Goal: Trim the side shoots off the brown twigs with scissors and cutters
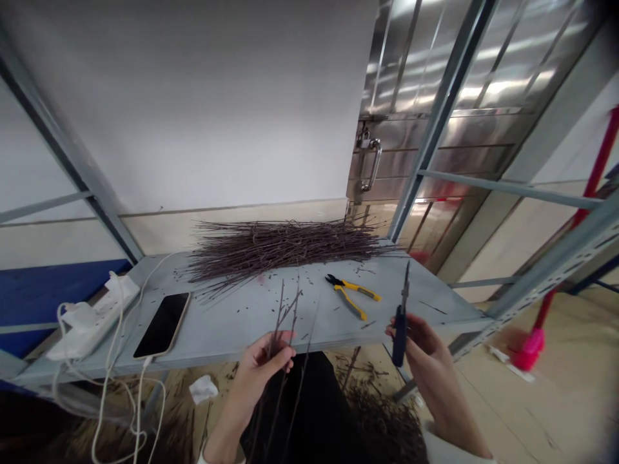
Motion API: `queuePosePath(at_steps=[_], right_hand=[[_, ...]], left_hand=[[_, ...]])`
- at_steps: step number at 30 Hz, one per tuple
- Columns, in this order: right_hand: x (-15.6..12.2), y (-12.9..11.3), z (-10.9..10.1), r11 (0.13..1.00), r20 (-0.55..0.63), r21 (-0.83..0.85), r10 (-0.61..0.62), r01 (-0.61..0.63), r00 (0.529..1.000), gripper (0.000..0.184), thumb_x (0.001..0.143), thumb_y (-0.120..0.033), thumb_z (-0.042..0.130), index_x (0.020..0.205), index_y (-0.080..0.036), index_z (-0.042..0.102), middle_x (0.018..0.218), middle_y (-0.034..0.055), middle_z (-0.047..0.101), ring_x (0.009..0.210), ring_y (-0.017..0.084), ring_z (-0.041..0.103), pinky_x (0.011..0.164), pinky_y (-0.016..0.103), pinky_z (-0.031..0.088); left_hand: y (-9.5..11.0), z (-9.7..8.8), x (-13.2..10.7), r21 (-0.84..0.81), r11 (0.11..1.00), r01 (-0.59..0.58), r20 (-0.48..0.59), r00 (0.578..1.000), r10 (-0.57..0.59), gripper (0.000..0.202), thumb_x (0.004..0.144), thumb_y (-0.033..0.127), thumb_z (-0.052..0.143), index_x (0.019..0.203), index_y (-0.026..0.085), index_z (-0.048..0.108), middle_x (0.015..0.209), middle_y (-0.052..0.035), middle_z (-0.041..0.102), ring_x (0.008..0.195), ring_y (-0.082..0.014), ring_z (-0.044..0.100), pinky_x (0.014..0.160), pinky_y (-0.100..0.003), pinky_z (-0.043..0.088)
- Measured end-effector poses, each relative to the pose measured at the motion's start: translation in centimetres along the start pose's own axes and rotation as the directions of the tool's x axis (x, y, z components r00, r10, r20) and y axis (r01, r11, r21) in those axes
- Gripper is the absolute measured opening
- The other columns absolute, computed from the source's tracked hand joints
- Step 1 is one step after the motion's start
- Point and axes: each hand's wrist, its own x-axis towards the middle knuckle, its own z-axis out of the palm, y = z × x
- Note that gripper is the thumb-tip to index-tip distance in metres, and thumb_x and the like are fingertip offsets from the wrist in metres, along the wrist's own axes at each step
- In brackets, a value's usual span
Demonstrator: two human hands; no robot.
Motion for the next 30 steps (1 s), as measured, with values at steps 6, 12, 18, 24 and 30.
queuePosePath(at_steps=[6,12,18,24,30], right_hand=[[-1.7,0.2,2.9,0.984,0.152,-0.111,-0.122,0.140,0.981,0.034,0.069,-0.047,0.071,0.080,-0.022,0.051,0.062,-0.0050,0.049,0.056,0.011,0.044,0.053,0.024,0.037],[-3.3,0.8,5.1,0.954,0.227,0.123,-0.296,0.274,0.928,0.033,0.083,-0.056,0.051,0.085,-0.025,0.041,0.075,-0.0025,0.044,0.061,0.013,0.041,0.057,0.027,0.037],[-4.8,0.0,6.1,0.984,0.396,0.126,-0.169,0.129,0.903,0.038,0.082,-0.061,0.048,0.088,-0.025,0.038,0.077,-0.0006,0.043,0.062,0.015,0.044,0.059,0.030,0.041],[-7.2,-3.0,5.0,0.987,0.555,-0.153,0.043,0.051,0.831,0.027,0.088,-0.053,0.044,0.092,-0.026,0.046,0.075,0.0006,0.049,0.069,0.019,0.050,0.072,0.033,0.045],[-5.7,-4.9,5.3,0.969,0.746,-0.239,0.144,0.060,0.650,0.029,0.088,-0.053,0.047,0.093,-0.024,0.048,0.079,-0.0006,0.049,0.070,0.015,0.049,0.069,0.029,0.045]], left_hand=[[0.3,1.2,-0.4,-0.035,0.999,0.002,0.073,0.997,0.000,0.033,0.066,0.037,0.078,0.081,0.017,0.056,0.066,0.0009,0.067,0.044,-0.0116,0.062,0.045,-0.022,0.047],[2.0,1.9,-1.2,-0.079,0.995,0.057,0.065,0.997,-0.052,0.034,0.065,0.035,0.079,0.083,0.015,0.059,0.062,0.0002,0.067,0.045,-0.0116,0.062,0.045,-0.020,0.047],[3.0,2.3,-1.9,-0.138,0.989,0.053,0.054,0.997,-0.046,0.028,0.059,0.028,0.084,0.073,0.013,0.065,0.069,-0.0027,0.071,0.055,-0.0102,0.065,0.053,-0.017,0.050],[3.2,2.1,-2.1,-0.202,0.970,0.137,0.066,0.990,-0.126,0.035,0.053,0.030,0.087,0.073,0.014,0.063,0.058,0.0002,0.068,0.038,-0.0085,0.058,0.036,-0.015,0.041],[3.2,1.8,-1.6,-0.249,0.956,0.152,0.009,0.988,-0.155,0.042,0.048,0.035,0.087,0.077,0.013,0.066,0.053,0.0007,0.065,0.029,-0.0039,0.046,0.027,-0.013,0.025]])
